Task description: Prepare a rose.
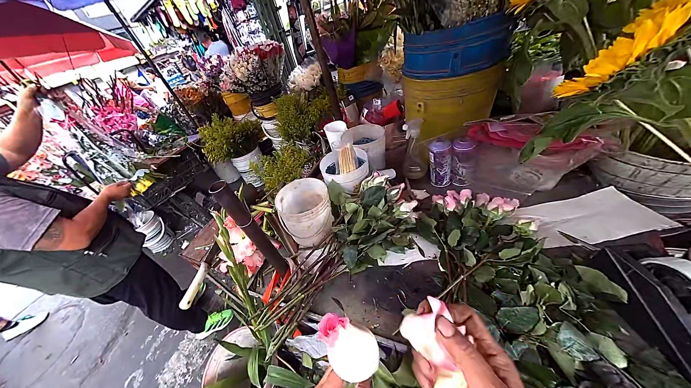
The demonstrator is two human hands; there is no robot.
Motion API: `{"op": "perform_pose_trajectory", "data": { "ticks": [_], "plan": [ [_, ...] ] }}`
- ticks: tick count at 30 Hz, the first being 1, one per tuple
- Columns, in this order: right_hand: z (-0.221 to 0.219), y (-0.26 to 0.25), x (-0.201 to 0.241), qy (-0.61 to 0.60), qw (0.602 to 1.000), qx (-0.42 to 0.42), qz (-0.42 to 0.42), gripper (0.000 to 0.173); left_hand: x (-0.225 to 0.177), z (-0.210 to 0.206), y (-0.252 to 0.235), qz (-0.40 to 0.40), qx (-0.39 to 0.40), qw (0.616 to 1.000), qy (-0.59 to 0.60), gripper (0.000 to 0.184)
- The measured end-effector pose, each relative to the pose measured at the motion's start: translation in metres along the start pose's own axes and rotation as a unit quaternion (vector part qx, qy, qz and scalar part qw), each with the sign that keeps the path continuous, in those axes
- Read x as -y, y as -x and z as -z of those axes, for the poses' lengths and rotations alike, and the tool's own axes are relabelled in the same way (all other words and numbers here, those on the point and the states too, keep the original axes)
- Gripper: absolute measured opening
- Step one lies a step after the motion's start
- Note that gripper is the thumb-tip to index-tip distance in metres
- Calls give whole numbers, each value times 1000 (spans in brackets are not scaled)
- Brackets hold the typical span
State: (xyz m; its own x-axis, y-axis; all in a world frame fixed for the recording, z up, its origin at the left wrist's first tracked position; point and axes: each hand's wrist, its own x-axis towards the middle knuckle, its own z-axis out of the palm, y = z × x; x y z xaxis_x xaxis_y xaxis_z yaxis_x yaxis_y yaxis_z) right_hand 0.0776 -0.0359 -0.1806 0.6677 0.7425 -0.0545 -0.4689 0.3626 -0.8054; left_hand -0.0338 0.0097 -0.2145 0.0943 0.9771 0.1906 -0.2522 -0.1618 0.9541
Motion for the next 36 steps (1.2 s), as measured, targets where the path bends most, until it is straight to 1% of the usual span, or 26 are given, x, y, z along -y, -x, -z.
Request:
{"op": "perform_pose_trajectory", "data": {
  "ticks": [1,2,3,4,5,6,7,8,9,12,14,16,17,19,21,22,23,24,26,27,28,29,30,31,33,36],
  "plan": [
    [6,-4,-4,84,993,41,76,16,3,3,-1,3,1,1000,-1,19],
    [13,-9,-7,189,966,84,154,15,1,1,-1,5,2,1000,-7,19],
    [18,-14,-8,289,924,116,223,20,-2,-2,0,3,3,1000,-8,19],
    [21,-16,-7,364,881,139,268,29,-6,-7,1,2,1,1000,-9,19],
    [24,-19,-9,413,849,151,294,38,-10,-12,3,0,-3,1000,-12,19],
    [27,-20,-15,437,834,150,303,51,-12,-15,4,-3,-4,1000,-16,18],
    [30,-21,-22,451,828,142,302,62,-14,-17,5,-8,-7,1000,-22,17],
    [33,-22,-29,454,829,132,299,67,-15,-17,5,-13,-5,1000,-27,17],
    [34,-23,-36,440,839,123,297,67,-6,-9,6,-19,16,1000,-18,16],
    [38,-28,-56,316,894,130,291,46,8,5,7,10,50,999,-2,19],
    [39,-30,-66,253,910,136,298,32,5,4,7,30,41,999,12,24],
    [41,-31,-74,205,929,115,287,19,5,6,5,37,41,998,43,27],
    [45,-32,-79,172,943,101,265,16,4,7,5,40,47,996,57,28],
    [53,-33,-89,67,975,75,196,9,3,9,4,49,71,993,83,24],
    [59,-37,-88,-1,989,46,139,8,7,12,3,46,91,990,99,22],
    [62,-39,-85,-1,989,39,140,9,10,15,2,39,99,989,103,22],
    [64,-41,-78,28,985,39,164,14,11,14,2,35,97,989,105,22],
    [66,-42,-69,83,974,49,206,18,11,13,2,34,94,989,105,23],
    [68,-41,-47,218,924,89,303,20,8,10,2,38,92,990,98,26],
    [66,-37,-33,279,892,116,336,19,8,9,3,36,91,991,93,27],
    [60,-30,-18,326,866,144,349,17,9,8,3,28,90,992,89,27],
    [51,-22,-2,361,852,173,338,15,12,7,4,14,91,992,83,27],
    [40,-14,10,385,847,200,308,13,16,7,4,-3,94,992,80,27],
    [35,-9,14,406,842,220,279,15,22,6,3,-16,105,991,86,25],
    [35,-10,0,439,830,222,261,27,20,0,3,-35,117,988,94,20],
    [44,-17,-22,421,837,210,279,28,14,-3,4,-44,81,992,86,25]
  ]
}}
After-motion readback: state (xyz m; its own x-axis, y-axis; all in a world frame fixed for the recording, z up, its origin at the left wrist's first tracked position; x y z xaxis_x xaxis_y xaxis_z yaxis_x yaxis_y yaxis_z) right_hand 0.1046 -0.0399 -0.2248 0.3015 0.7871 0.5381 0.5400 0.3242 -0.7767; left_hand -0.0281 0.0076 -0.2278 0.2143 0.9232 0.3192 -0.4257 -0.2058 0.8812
